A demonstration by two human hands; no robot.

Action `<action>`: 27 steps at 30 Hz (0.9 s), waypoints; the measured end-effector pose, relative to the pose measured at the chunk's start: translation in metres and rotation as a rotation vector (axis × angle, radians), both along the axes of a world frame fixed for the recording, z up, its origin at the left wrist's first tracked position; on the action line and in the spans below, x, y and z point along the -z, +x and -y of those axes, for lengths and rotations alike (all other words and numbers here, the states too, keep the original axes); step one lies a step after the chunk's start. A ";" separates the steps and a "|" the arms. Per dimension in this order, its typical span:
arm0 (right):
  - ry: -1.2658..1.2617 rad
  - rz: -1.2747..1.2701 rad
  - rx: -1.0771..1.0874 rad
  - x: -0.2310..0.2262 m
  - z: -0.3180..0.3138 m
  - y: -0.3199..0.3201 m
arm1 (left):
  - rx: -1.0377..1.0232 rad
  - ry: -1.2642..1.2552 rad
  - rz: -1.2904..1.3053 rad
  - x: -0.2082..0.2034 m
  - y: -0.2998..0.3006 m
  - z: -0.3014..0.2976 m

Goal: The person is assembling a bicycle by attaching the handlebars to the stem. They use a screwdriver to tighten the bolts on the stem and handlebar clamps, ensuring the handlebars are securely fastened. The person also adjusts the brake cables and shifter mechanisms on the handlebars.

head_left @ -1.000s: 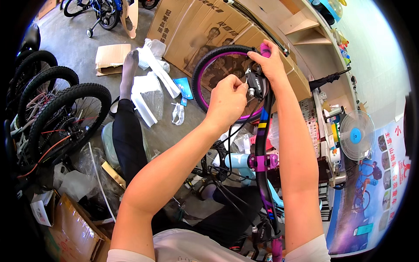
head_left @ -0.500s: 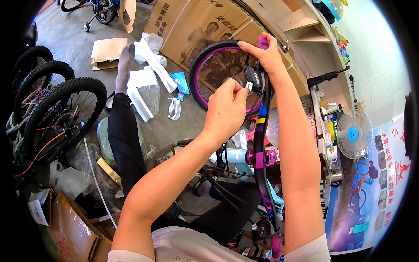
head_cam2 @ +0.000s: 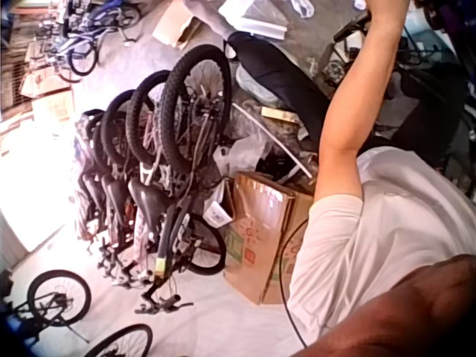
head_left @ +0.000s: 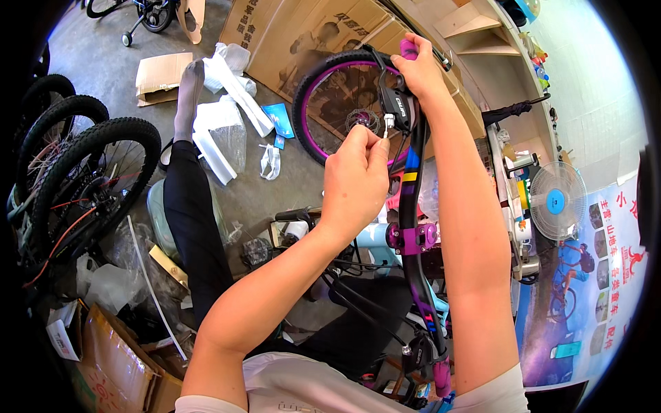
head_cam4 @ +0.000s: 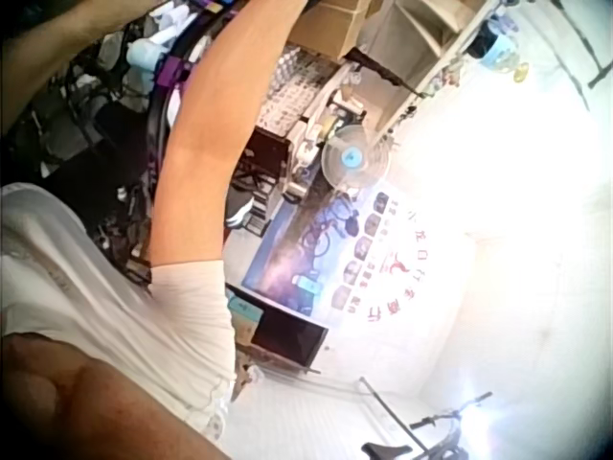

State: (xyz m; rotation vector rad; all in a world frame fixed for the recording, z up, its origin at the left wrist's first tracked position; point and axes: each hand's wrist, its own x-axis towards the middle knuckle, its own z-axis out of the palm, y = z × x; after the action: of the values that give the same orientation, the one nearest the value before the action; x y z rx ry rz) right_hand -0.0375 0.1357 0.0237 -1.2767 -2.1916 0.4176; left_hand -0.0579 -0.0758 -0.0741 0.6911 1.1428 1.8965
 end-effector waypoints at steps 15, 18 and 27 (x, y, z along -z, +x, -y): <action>0.113 0.113 0.053 0.011 -0.015 0.003 | -0.117 -0.036 -0.088 -0.004 0.004 -0.007; 0.109 0.163 0.074 0.011 -0.013 -0.001 | -0.132 -0.047 -0.137 -0.004 0.003 -0.003; 0.071 0.163 0.096 0.007 -0.007 -0.004 | -0.161 -0.011 -0.235 0.001 0.006 0.001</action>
State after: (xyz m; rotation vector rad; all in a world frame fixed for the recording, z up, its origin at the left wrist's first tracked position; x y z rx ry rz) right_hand -0.0410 0.1429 0.0169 -1.4139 -2.2452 0.2024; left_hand -0.0522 -0.0767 -0.0746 0.8555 1.3911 1.9795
